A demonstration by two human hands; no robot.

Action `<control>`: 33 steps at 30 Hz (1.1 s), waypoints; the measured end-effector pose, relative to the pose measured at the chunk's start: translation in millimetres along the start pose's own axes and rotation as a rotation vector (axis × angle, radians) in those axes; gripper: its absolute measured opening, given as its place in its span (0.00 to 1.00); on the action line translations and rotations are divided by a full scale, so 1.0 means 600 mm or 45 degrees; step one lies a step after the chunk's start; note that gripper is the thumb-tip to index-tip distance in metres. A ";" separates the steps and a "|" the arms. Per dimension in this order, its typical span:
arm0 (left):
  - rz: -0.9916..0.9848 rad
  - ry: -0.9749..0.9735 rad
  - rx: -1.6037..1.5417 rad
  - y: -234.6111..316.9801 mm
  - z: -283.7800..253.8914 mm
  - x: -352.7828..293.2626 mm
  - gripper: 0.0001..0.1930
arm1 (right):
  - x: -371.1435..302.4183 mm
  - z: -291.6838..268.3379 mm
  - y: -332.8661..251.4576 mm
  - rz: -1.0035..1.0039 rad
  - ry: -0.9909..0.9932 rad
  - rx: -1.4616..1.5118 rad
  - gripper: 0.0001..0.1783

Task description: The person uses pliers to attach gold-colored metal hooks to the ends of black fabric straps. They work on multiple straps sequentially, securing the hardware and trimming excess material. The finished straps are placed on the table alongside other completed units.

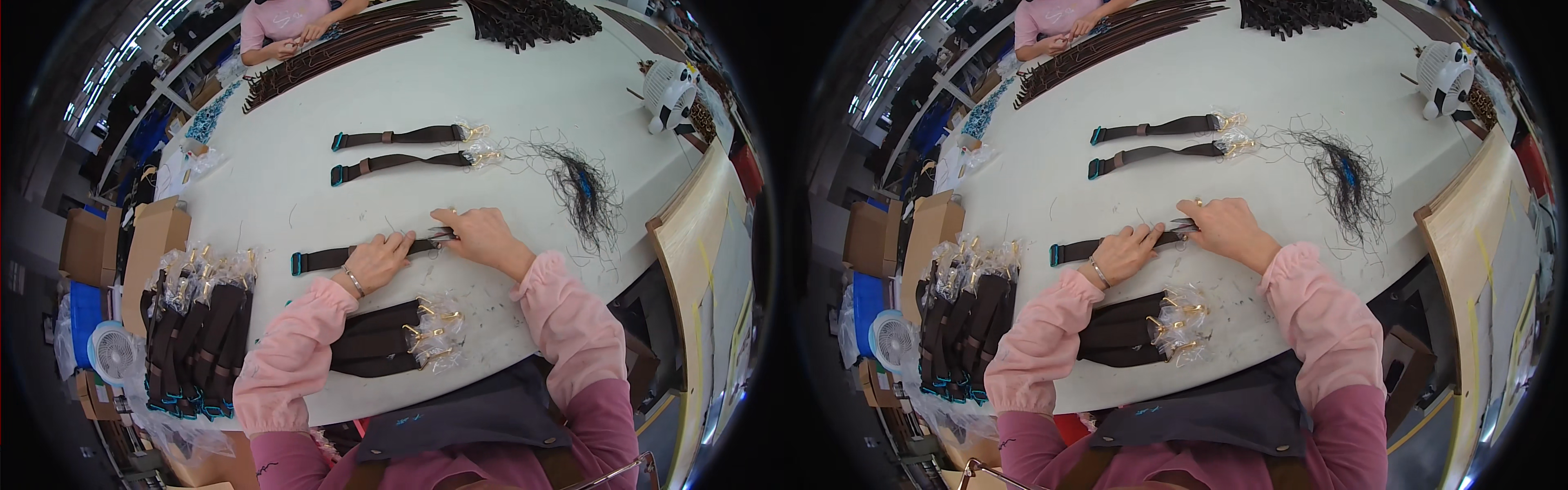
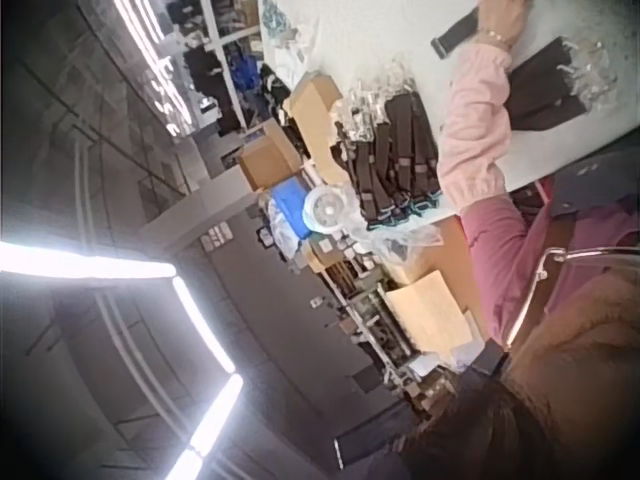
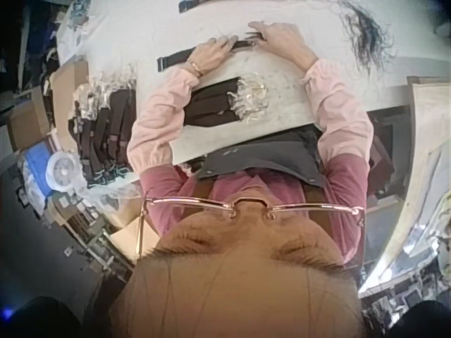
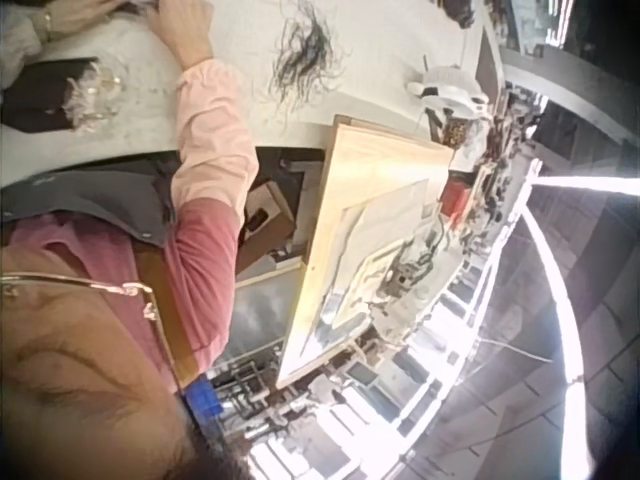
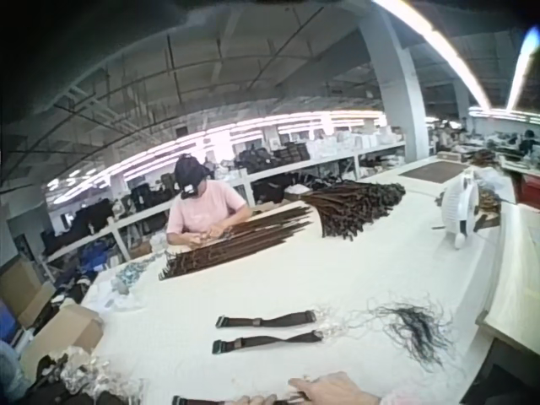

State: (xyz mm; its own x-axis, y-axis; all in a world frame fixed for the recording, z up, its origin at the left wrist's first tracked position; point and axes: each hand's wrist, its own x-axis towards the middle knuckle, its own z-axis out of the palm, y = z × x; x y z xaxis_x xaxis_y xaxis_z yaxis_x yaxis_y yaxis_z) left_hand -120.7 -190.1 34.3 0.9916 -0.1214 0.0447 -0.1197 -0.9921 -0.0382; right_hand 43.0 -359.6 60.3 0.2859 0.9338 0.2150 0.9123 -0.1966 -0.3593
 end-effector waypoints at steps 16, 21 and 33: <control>-0.245 -0.034 -0.830 -0.007 -0.009 0.061 0.13 | -0.053 -0.025 0.017 -0.089 0.023 0.189 0.21; -0.278 0.019 -0.890 0.007 0.018 0.064 0.16 | -0.033 0.023 0.006 0.026 0.011 -0.015 0.15; -0.357 0.059 -0.902 0.013 0.020 0.060 0.15 | -0.032 0.026 0.000 0.119 -0.011 0.049 0.12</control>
State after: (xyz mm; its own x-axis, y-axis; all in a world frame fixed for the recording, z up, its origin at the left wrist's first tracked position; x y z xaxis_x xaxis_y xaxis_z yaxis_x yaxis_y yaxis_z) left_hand -85.6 -201.8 23.4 0.9884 0.1522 0.0006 0.1178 -0.7677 0.6299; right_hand 33.0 -373.0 42.1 0.3669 0.9144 0.1709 0.8696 -0.2719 -0.4121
